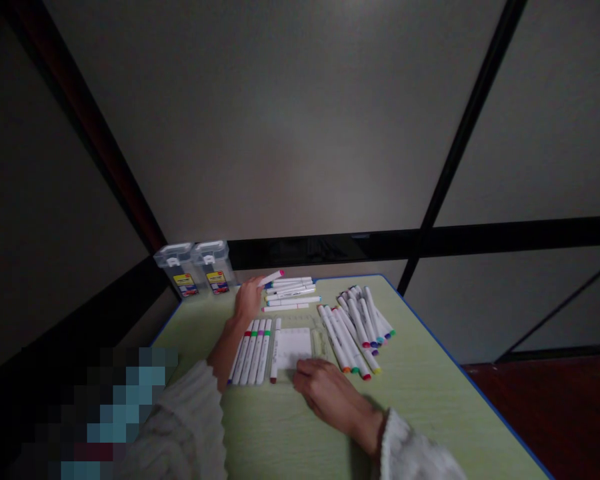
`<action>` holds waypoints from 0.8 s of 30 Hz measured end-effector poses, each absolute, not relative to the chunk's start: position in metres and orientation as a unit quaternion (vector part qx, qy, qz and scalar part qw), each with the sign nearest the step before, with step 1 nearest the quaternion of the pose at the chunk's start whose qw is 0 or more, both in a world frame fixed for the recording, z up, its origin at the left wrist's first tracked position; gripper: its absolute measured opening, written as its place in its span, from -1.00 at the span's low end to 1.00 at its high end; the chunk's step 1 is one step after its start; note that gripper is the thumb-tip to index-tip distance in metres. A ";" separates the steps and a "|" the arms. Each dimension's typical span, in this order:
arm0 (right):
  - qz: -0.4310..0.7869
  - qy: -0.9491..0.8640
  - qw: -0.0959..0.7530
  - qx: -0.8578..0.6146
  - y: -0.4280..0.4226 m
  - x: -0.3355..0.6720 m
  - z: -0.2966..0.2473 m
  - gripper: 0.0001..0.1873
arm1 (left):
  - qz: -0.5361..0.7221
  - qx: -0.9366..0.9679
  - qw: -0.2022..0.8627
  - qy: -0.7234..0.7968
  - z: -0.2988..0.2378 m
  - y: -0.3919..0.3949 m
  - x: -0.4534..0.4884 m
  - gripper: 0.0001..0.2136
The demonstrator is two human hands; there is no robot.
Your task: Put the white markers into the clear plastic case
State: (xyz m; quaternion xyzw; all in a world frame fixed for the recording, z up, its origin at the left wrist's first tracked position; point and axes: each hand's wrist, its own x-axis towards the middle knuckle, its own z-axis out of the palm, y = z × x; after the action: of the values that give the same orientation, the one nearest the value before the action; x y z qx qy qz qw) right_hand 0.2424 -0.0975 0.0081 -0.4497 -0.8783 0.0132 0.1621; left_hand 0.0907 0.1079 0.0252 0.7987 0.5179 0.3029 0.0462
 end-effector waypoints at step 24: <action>-0.009 -0.717 0.421 -0.556 -0.098 0.253 0.008 -0.63 | 0.050 0.796 0.529 0.290 0.053 0.058 0.068 -0.71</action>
State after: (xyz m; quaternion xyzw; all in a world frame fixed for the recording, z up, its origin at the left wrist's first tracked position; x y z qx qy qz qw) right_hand 0.2530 -0.0976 0.0079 -0.5559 -0.7166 -0.0087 0.4211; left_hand 0.0675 0.0583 0.0528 0.7958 0.2902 0.0495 0.5292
